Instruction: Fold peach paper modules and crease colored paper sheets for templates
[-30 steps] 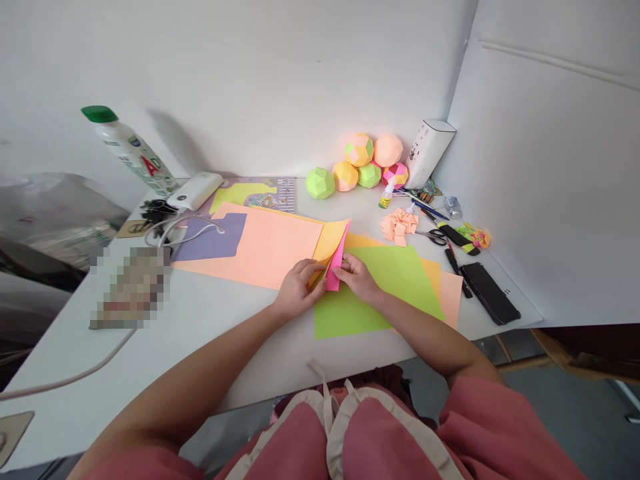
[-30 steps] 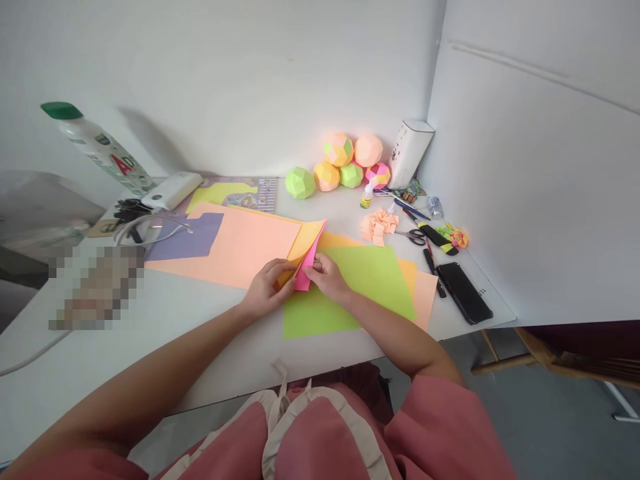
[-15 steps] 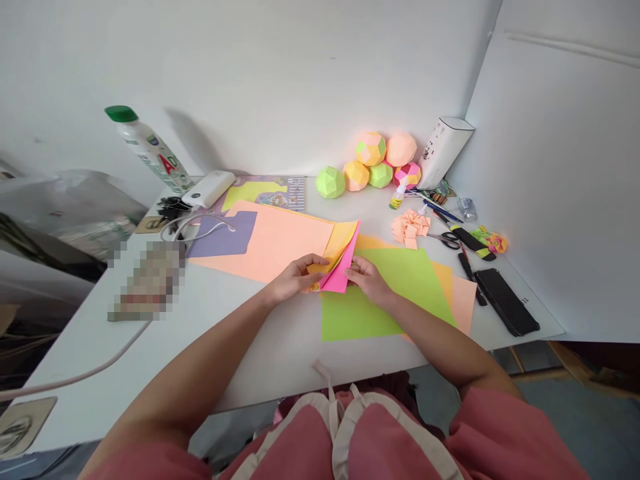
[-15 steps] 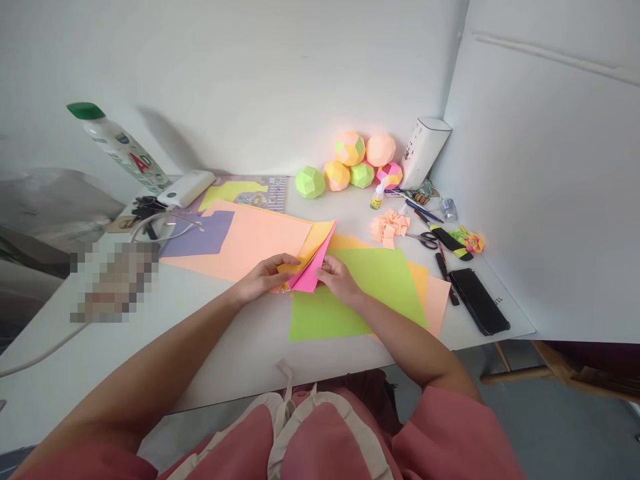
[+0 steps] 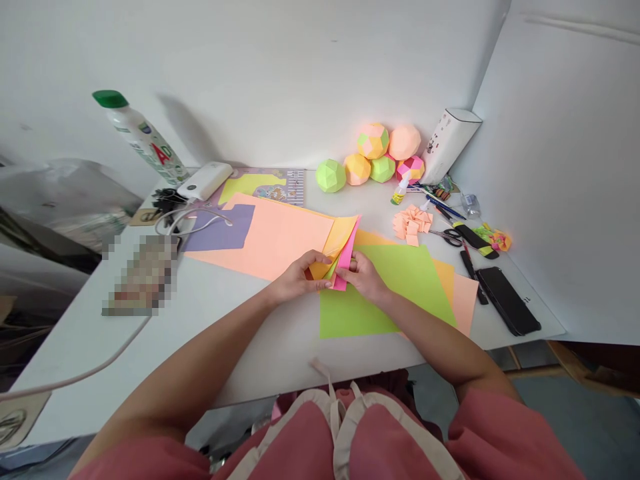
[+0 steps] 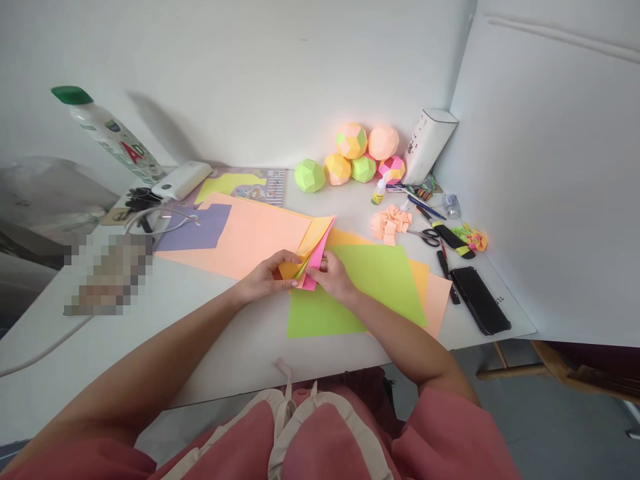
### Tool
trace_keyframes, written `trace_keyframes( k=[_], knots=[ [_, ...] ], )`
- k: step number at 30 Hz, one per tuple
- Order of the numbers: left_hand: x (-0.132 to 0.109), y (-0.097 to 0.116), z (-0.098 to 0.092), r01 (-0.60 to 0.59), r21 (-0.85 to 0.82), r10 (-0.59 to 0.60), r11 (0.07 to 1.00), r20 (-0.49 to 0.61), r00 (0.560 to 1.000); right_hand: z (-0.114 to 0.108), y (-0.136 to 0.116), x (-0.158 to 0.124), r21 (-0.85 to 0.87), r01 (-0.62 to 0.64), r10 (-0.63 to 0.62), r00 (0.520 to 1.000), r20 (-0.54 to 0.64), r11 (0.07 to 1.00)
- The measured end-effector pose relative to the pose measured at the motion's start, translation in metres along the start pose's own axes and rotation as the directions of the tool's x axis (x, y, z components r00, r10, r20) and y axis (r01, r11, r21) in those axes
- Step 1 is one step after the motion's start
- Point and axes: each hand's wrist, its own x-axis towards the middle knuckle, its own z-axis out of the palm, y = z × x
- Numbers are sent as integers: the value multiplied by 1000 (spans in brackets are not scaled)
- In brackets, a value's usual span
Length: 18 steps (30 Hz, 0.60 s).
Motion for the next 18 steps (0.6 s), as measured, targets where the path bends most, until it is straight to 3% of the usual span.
trace_keyframes(
  k=[18],
  knots=[
    [-4, 6, -4, 165, -167, -162, 972, 35, 986, -1, -2, -1, -4, 0, 0, 1000, 25, 1000]
  ],
)
